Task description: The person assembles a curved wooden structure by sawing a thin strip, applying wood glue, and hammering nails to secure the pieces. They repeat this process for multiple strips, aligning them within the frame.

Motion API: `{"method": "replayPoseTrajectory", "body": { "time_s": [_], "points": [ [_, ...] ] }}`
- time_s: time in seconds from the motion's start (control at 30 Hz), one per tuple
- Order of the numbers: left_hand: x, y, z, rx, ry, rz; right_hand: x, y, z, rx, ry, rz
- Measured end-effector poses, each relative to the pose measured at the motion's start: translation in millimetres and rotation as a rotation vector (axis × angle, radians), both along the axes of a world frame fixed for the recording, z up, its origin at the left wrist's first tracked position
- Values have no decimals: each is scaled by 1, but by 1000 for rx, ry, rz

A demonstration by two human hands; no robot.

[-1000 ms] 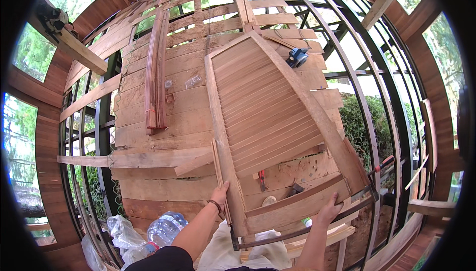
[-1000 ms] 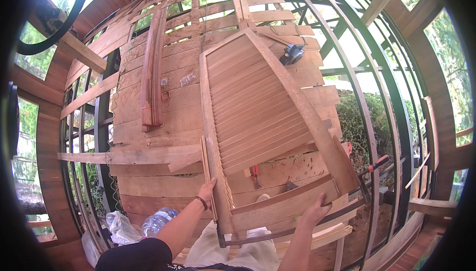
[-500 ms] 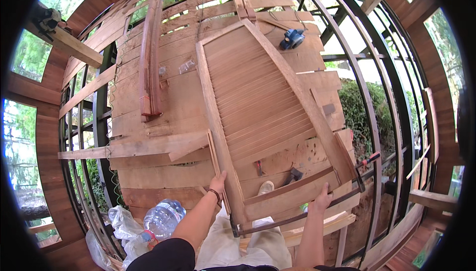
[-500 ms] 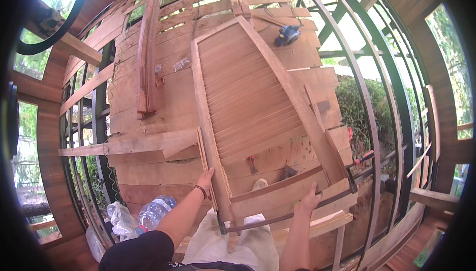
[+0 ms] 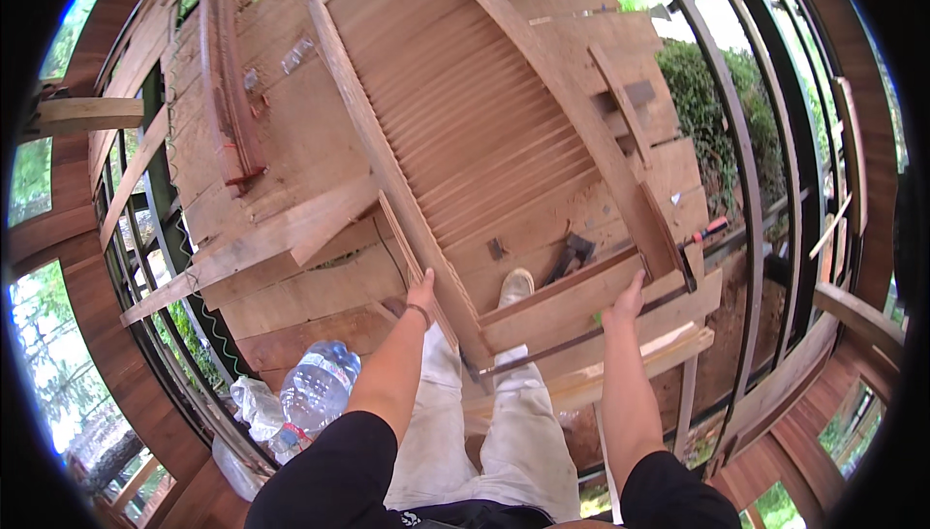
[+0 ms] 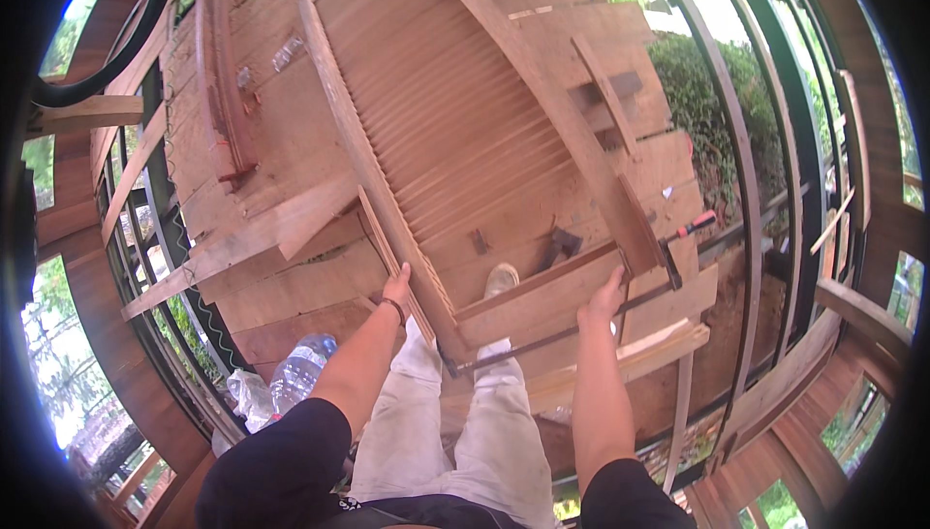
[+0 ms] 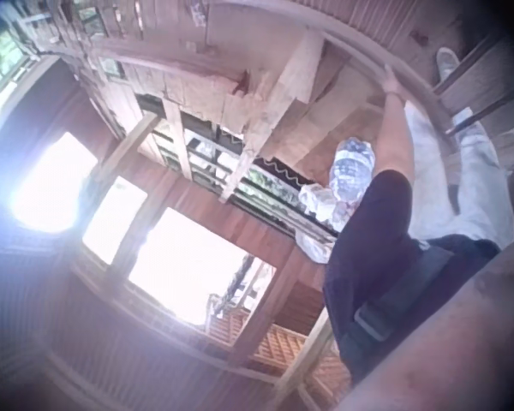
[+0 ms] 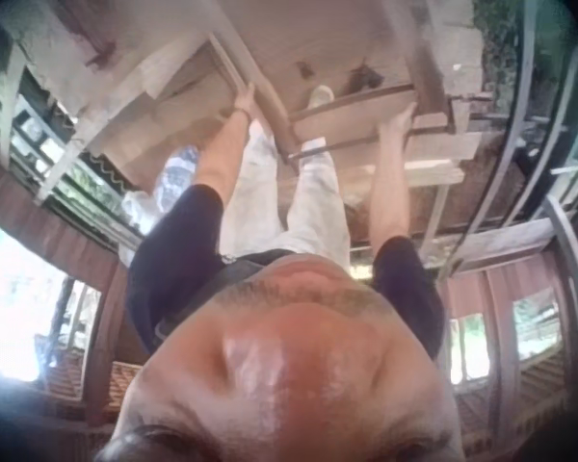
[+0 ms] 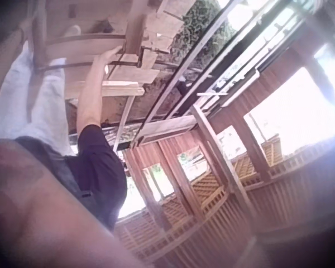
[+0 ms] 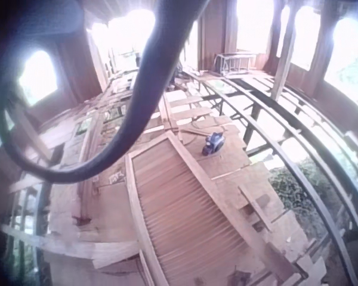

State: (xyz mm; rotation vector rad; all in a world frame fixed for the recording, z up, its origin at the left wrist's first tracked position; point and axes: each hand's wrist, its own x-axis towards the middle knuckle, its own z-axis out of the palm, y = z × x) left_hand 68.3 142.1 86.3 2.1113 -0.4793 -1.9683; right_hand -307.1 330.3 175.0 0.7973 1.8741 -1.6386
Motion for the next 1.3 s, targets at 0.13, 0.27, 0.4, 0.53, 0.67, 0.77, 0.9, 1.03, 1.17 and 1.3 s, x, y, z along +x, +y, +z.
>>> {"method": "replayPoseTrajectory", "body": {
  "time_s": [0.13,0.27,0.4,0.53,0.67,0.77,0.9,1.03,1.17,1.3],
  "points": [
    [8,0,-17,42,35,67,7,-5,-22,-26,-64,17],
    [17,1,-28,32,10,86,12,-14,-36,-9,-121,17],
    [11,-1,-28,-24,-40,55,12,-7,-65,-35,-149,6],
    [6,-3,-25,-41,-92,34,13,-9,-87,-1,-180,5],
    [22,10,-49,-163,-60,18,7,6,-125,-124,-281,-13],
    [20,10,-55,-102,-80,-6,13,28,-158,-104,-283,-36],
    [27,13,-59,-140,-221,-68,16,2,-127,67,-293,-9],
    [41,16,-63,-164,-444,-103,25,2,-111,360,-294,129],
    [2,-5,23,-259,-641,-378,38,54,-127,755,187,702],
    [-6,5,135,-253,-398,-589,90,10,-27,220,-59,986]
  ]
}}
